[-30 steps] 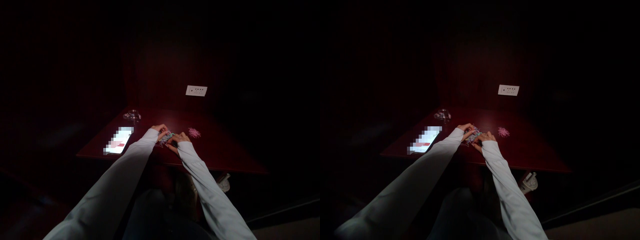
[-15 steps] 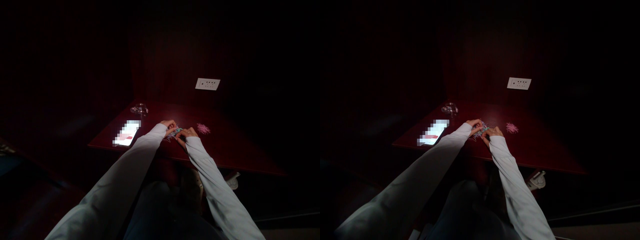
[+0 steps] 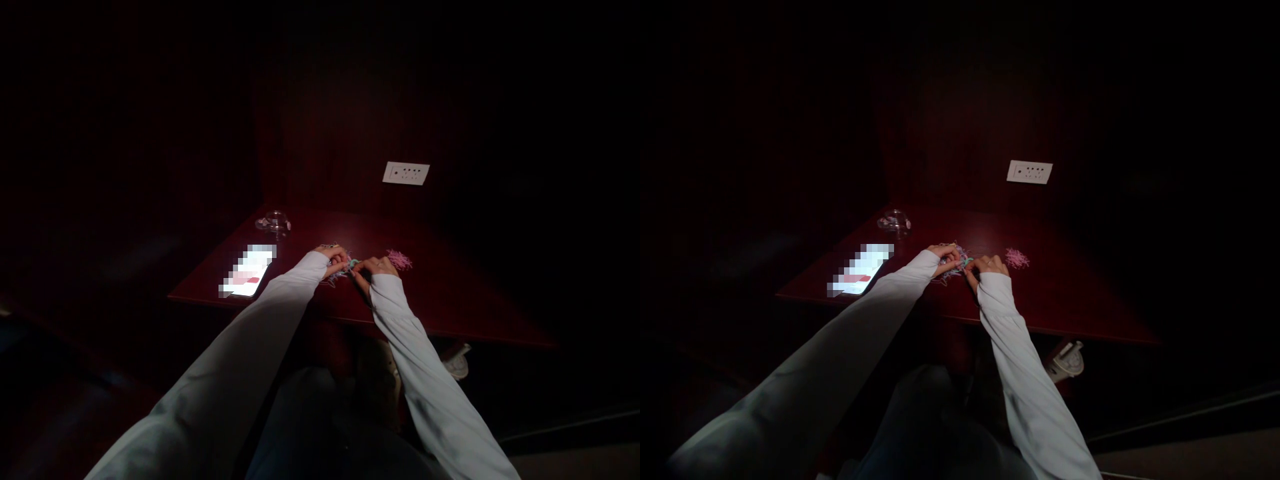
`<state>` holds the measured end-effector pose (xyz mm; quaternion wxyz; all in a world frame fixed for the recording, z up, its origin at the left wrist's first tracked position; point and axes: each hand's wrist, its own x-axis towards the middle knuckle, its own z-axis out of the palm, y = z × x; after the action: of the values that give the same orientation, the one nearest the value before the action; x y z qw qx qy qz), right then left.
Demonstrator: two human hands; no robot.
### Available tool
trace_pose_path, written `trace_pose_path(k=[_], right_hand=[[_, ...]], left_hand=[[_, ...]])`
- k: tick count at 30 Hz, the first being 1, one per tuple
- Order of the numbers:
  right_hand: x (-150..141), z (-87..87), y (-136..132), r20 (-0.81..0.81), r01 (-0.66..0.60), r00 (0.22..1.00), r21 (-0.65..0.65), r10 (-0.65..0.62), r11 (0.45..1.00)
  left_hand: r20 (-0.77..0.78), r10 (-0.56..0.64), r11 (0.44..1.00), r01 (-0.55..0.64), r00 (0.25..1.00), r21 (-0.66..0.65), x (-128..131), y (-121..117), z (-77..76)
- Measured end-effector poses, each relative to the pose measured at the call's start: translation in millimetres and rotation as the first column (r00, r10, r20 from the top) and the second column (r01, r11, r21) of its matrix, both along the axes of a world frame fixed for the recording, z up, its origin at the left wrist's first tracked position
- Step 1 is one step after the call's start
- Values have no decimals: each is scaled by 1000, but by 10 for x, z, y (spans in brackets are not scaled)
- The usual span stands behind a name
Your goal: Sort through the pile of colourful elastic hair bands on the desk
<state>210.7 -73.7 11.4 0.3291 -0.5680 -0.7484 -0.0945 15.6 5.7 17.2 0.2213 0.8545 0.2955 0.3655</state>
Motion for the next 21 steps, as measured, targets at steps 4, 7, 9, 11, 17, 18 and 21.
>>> trace_pose_path(k=[4,7,9,11,17,18,21], right_hand=[[36,41,-30,20,-48,999,-33,48,998],[50,41,-30,21,-48,999,-37,49,998],[44,44,-28,21,-46,999,-39,47,998],[30,62,-34,16,-41,999,-42,42,998],[-12,128,-68,-10,-19,1000,-87,18,996],[-16,116,-61,-23,-19,1000,-78,17,997],[-25,24,-3,-50,2,999,-12,-2,1000]], left_hand=[[10,6,1000,-6,1000,1,9,1,-6],[-1,14,1000,-14,1000,1,15,0,-1],[-12,11,1000,-11,1000,7,14,-4,5],[-19,7,1000,-6,1000,15,10,-10,10],[21,-3,999,3,1000,-34,8,-27,13],[31,-2,999,3,1000,-45,11,-28,15],[63,9,998,-5,998,-62,22,-31,26]])
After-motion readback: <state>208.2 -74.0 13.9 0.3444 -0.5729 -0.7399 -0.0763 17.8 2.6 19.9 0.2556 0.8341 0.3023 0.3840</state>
